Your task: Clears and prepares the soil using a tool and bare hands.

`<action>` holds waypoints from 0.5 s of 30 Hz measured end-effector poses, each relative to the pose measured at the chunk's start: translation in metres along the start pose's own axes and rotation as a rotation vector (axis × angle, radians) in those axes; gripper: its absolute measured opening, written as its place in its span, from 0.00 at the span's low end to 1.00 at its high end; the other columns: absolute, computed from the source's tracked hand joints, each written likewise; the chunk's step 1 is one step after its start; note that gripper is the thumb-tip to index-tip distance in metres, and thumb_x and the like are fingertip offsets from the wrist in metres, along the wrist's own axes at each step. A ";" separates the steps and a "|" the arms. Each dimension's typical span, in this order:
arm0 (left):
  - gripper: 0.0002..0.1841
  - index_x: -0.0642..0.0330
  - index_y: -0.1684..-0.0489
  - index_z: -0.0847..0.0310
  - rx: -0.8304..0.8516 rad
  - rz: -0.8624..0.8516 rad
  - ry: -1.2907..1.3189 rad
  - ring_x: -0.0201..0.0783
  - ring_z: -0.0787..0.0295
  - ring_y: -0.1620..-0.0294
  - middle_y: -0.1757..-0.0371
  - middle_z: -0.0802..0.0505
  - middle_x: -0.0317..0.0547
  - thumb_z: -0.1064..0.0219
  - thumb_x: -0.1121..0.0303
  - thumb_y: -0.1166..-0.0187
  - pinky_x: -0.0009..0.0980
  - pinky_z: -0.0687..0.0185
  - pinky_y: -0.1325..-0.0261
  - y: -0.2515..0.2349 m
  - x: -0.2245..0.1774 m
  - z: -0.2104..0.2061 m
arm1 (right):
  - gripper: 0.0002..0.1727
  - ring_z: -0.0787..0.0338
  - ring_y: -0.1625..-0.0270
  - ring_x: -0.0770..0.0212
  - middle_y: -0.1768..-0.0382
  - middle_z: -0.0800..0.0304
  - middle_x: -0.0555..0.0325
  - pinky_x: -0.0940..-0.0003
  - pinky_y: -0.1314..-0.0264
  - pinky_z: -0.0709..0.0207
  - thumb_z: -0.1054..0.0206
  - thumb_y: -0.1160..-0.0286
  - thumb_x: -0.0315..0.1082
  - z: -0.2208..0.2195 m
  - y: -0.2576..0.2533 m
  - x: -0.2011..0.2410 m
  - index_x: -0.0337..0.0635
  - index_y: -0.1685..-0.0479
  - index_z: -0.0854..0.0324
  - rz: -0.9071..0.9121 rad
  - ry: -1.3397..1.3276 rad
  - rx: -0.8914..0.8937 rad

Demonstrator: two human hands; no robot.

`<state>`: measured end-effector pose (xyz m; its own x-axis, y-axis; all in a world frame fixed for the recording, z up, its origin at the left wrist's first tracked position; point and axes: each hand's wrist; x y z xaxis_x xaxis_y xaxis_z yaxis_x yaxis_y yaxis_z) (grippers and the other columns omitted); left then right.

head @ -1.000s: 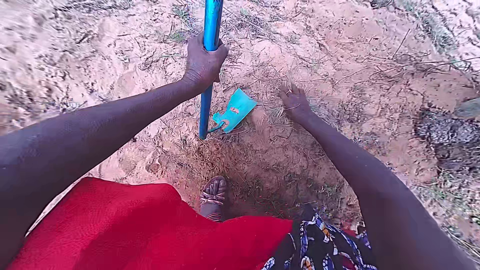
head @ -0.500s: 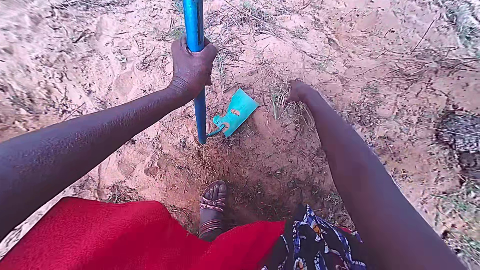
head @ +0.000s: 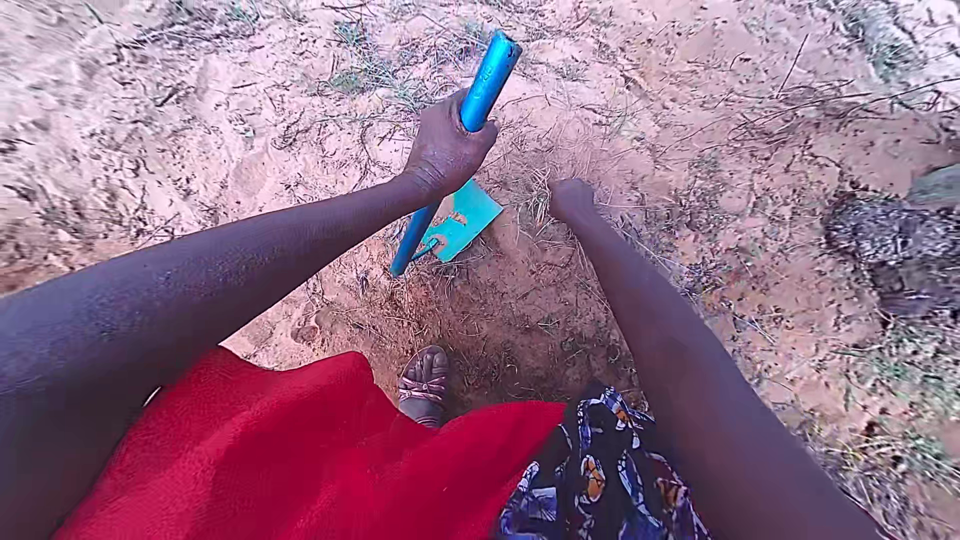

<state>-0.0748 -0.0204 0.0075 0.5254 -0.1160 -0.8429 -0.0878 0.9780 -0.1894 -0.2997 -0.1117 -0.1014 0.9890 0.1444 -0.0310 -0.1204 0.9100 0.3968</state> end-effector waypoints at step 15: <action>0.14 0.64 0.48 0.21 -0.065 0.041 -0.023 0.34 0.20 0.72 0.65 0.16 0.43 0.34 0.61 0.18 0.36 0.21 0.64 -0.005 0.005 0.001 | 0.15 0.12 0.39 0.28 0.45 0.10 0.32 0.35 0.50 0.19 0.43 0.15 0.25 -0.057 0.118 -0.020 0.34 0.36 0.18 0.097 0.205 -0.011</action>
<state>-0.0709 -0.0255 0.0043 0.5395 -0.0718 -0.8389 -0.1637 0.9684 -0.1881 -0.3386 0.0151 -0.1057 0.9347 0.3066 -0.1796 -0.2164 0.8921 0.3967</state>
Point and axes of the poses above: each hand's wrist, its own y-axis away from the middle knuckle, its own z-axis out of the back of the hand, x = y × z
